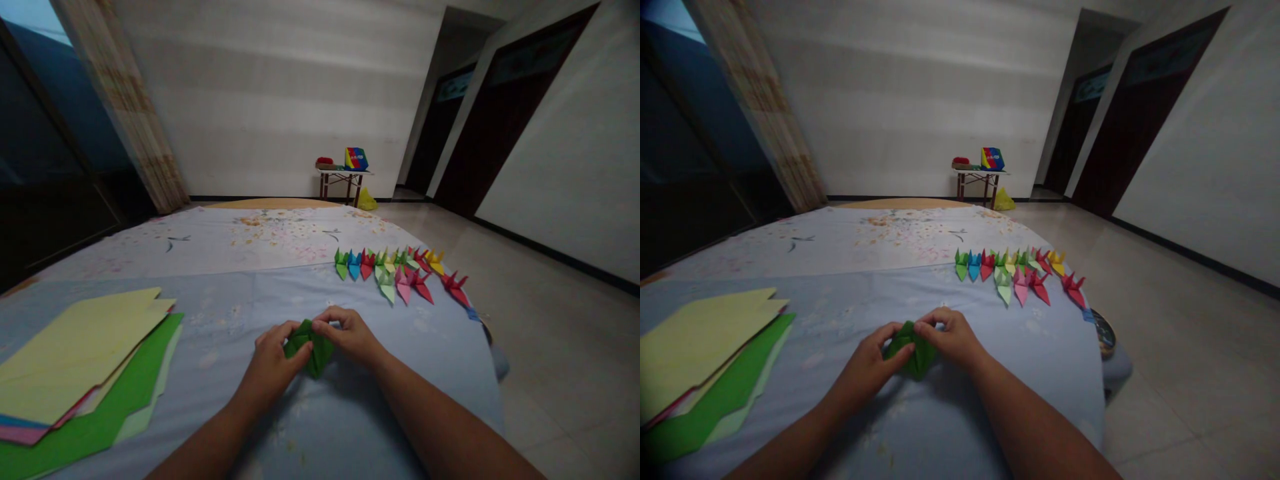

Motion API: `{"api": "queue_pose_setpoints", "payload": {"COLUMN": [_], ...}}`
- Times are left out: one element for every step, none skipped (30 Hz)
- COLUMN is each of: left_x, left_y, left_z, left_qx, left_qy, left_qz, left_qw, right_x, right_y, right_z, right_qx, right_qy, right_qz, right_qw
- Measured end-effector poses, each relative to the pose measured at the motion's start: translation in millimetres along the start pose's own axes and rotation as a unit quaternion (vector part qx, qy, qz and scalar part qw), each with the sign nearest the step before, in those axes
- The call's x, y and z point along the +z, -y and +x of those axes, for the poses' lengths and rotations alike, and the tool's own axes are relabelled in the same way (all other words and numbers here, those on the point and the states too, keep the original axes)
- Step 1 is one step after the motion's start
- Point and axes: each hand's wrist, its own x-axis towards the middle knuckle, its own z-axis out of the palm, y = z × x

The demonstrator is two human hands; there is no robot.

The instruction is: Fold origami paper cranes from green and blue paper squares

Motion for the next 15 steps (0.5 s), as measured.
{"api": "queue_pose_setpoints", "payload": {"left_x": [0.7,1.5,2.2,2.7,3.1,3.3,3.1,2.7,2.0,1.1,0.2,-0.8,-1.6,-2.3,-2.8], "left_y": [-0.4,-1.0,-1.6,-2.4,-3.0,-3.6,-4.1,-4.4,-4.7,-4.8,-4.9,-4.9,-4.8,-4.6,-4.4], "left_z": [-0.3,-0.5,-0.8,-1.2,-1.6,-2.1,-2.5,-2.9,-3.3,-3.5,-3.7,-3.8,-3.9,-3.8,-3.7], "left_qx": [0.003,0.005,0.005,0.004,0.002,-0.001,-0.005,-0.009,-0.013,-0.015,-0.015,-0.013,-0.01,-0.007,-0.004], "left_qy": [0.001,0.0,-0.003,-0.005,-0.008,-0.011,-0.012,-0.012,-0.011,-0.009,-0.006,-0.005,-0.006,-0.009,-0.013], "left_qz": [0.008,0.016,0.022,0.024,0.023,0.018,0.008,-0.003,-0.016,-0.03,-0.044,-0.059,-0.072,-0.086,-0.098], "left_qw": [1.0,1.0,1.0,1.0,1.0,1.0,1.0,1.0,1.0,0.999,0.999,0.998,0.997,0.996,0.995], "right_x": [0.7,1.5,2.4,3.2,4.0,4.7,5.3,5.7,5.9,6.0,5.8,5.4,4.9,4.2,3.6], "right_y": [1.1,2.2,3.3,4.2,5.0,5.5,5.9,6.0,6.1,6.1,6.2,6.2,6.1,5.9,5.4], "right_z": [-0.3,-0.6,-0.8,-1.1,-1.3,-1.4,-1.6,-1.7,-1.7,-1.8,-1.8,-1.7,-1.7,-1.6,-1.5], "right_qx": [0.016,0.028,0.037,0.042,0.045,0.046,0.046,0.046,0.046,0.047,0.048,0.05,0.053,0.057,0.061], "right_qy": [0.003,0.006,0.009,0.012,0.013,0.013,0.013,0.012,0.011,0.009,0.005,0.002,-0.001,-0.004,-0.006], "right_qz": [0.011,0.02,0.025,0.027,0.028,0.03,0.033,0.038,0.045,0.052,0.058,0.063,0.068,0.073,0.078], "right_qw": [1.0,0.999,0.999,0.999,0.998,0.998,0.998,0.998,0.998,0.998,0.997,0.997,0.996,0.996,0.995]}}
